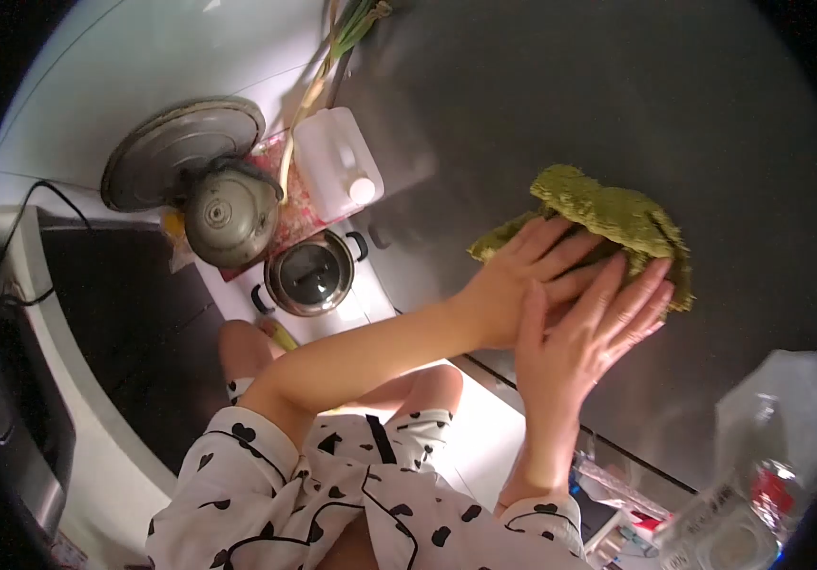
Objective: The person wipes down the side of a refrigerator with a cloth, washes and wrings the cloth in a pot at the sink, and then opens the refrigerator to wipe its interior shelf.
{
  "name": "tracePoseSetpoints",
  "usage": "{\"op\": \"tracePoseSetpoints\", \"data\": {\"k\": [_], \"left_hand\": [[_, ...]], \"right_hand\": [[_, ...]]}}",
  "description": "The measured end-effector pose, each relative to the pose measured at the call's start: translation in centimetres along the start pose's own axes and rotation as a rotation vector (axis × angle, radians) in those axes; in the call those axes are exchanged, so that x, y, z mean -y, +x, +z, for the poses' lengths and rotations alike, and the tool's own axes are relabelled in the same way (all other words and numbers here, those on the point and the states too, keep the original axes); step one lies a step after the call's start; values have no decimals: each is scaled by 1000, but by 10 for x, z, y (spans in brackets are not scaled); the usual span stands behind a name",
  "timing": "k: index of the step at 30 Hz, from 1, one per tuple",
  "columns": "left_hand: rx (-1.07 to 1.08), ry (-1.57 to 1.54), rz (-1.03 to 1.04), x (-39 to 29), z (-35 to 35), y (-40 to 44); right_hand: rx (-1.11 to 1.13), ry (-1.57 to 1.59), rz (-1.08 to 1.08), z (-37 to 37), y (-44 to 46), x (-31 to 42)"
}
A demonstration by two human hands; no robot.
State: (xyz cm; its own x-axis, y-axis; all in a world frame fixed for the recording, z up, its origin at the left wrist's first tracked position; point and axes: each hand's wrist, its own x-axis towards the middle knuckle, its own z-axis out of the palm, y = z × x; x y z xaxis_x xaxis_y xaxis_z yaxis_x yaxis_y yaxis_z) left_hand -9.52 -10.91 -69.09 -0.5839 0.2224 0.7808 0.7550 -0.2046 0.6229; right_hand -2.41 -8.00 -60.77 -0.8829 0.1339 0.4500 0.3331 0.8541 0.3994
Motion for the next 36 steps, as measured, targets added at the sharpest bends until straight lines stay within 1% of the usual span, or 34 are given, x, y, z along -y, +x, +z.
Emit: {"op": "tracePoseSetpoints", "data": {"k": [3, 5, 7, 9, 13, 14, 15, 16, 17, 19, 22, 23, 26, 27, 28, 30, 33, 36], "left_hand": [[-76, 4, 31, 5, 7, -1], [-119, -30, 56, 9, 12, -4], [-81, 107, 77, 13, 6, -6], [-40, 199, 111, 25, 4, -12], [-35, 155, 150, 61, 14, -35], [-51, 157, 157, 67, 15, -44], [-17, 215, 158, 67, 13, -46], [10, 286, 150, 67, 13, -47], [-15, 325, 178, 66, 13, -45], [-66, 418, 206, 61, 12, -41], [-14, 604, 259, 52, 12, -33], [14, 623, 279, 48, 11, -28], [-32, 364, 341, 32, 11, -1], [-21, 339, 331, 20, 10, 13], [-53, 312, 361, 15, 9, 26], [-121, 252, 420, 7, 13, 51], [-260, 258, 526, 1, 17, 91], [-169, 213, 568, -30, 10, 114]], "right_hand": [[-122, -11, -11, 12, 0, 3], [-165, -4, 5, 18, -4, 8], [-232, 29, 2, 28, -5, 10], [-244, 62, 9, 38, -8, 16], [-276, 148, 72, 60, -18, 32], [-228, 198, 77, 64, -23, 35], [-233, 210, 64, 69, -24, 36], [-286, 227, 49, 72, -25, 36], [-334, 237, 36, 74, -26, 37], [-366, 229, 21, 69, -27, 39], [-386, 230, -3, 62, -26, 31], [-384, 233, -3, 57, -26, 29], [-485, 177, -8, 36, -14, 11], [-536, 162, -20, 27, -8, 5], [-595, 146, -38, 21, 2, 0], [-711, 109, -79, 11, 24, -13], [-867, 10, -121, -9, 55, -32], [-867, 11, -110, -35, 53, -50]]}}
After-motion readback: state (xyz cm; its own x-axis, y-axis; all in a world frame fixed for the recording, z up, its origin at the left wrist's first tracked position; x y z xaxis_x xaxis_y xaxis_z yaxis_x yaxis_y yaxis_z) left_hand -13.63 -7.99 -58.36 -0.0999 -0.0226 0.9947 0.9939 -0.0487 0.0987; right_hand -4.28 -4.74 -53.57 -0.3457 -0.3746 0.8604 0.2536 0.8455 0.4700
